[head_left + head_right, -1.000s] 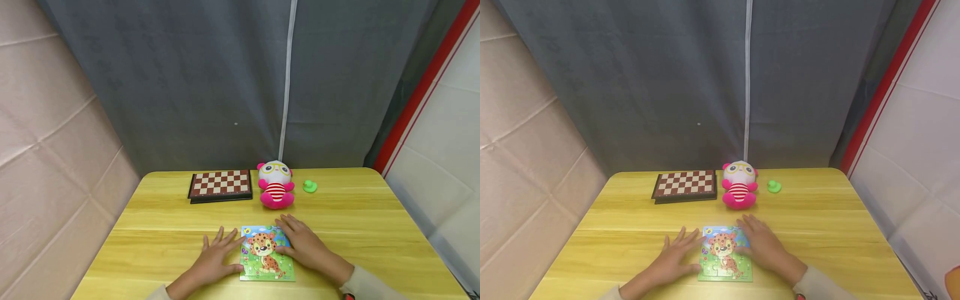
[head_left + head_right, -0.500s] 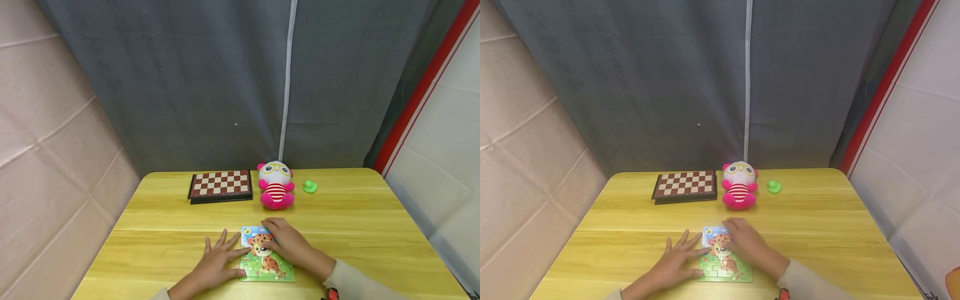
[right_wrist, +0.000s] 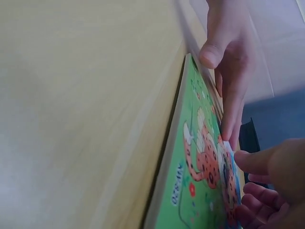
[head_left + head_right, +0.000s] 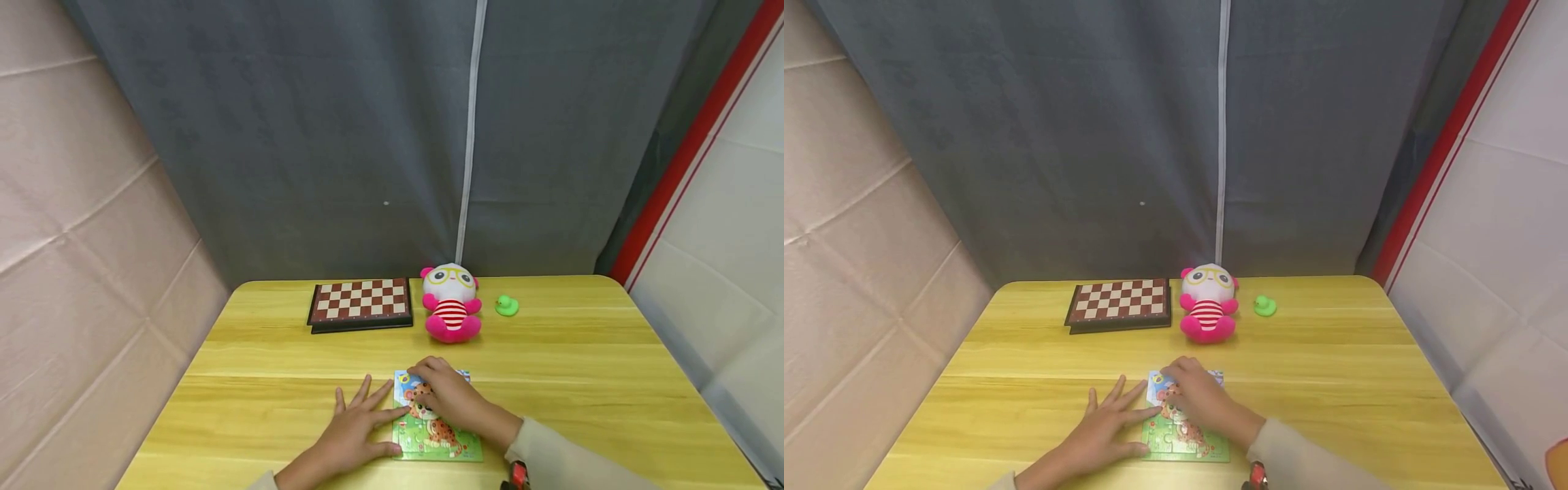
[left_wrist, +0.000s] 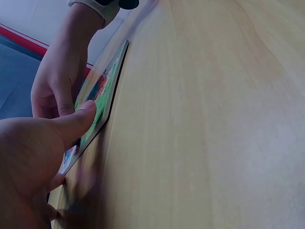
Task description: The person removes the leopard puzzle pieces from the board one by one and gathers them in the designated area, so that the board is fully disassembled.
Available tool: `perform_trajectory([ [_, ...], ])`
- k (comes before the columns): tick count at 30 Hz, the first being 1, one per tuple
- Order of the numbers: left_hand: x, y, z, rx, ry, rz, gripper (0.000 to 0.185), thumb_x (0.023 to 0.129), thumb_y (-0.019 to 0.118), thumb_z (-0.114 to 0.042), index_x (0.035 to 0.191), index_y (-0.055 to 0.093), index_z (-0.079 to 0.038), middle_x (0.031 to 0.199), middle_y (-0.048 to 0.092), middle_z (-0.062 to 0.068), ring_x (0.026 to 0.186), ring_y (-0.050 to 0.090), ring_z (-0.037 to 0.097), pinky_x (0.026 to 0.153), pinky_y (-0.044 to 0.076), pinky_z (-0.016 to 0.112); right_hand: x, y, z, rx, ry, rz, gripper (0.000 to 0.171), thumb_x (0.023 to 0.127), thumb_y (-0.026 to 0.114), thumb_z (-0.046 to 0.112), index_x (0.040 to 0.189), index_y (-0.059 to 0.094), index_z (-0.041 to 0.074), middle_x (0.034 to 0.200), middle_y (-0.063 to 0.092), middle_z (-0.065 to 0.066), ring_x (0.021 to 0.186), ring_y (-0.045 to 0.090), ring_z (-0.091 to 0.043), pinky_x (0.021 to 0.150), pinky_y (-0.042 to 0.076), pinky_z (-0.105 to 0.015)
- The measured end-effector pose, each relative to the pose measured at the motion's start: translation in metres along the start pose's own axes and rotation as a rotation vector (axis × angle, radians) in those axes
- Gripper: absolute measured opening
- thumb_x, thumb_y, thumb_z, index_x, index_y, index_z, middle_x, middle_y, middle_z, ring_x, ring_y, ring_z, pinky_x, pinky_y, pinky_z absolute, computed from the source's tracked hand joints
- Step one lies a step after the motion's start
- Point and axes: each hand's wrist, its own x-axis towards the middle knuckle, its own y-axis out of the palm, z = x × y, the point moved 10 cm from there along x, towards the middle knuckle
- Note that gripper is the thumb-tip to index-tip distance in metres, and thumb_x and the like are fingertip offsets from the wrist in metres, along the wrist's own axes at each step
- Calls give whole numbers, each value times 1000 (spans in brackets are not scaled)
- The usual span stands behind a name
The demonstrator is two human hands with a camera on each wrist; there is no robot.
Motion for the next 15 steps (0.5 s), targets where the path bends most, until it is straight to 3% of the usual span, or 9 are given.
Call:
perform_trajectory([
  [15, -1, 1, 0, -13, 5, -3, 71, 75, 59, -72, 140, 46, -48, 162, 22, -5, 146, 9, 47, 93, -2, 86, 11, 5, -7, 61, -3, 16, 32, 87, 75, 28, 116, 68, 18, 115, 56, 3, 103, 50, -15, 83, 49, -34],
])
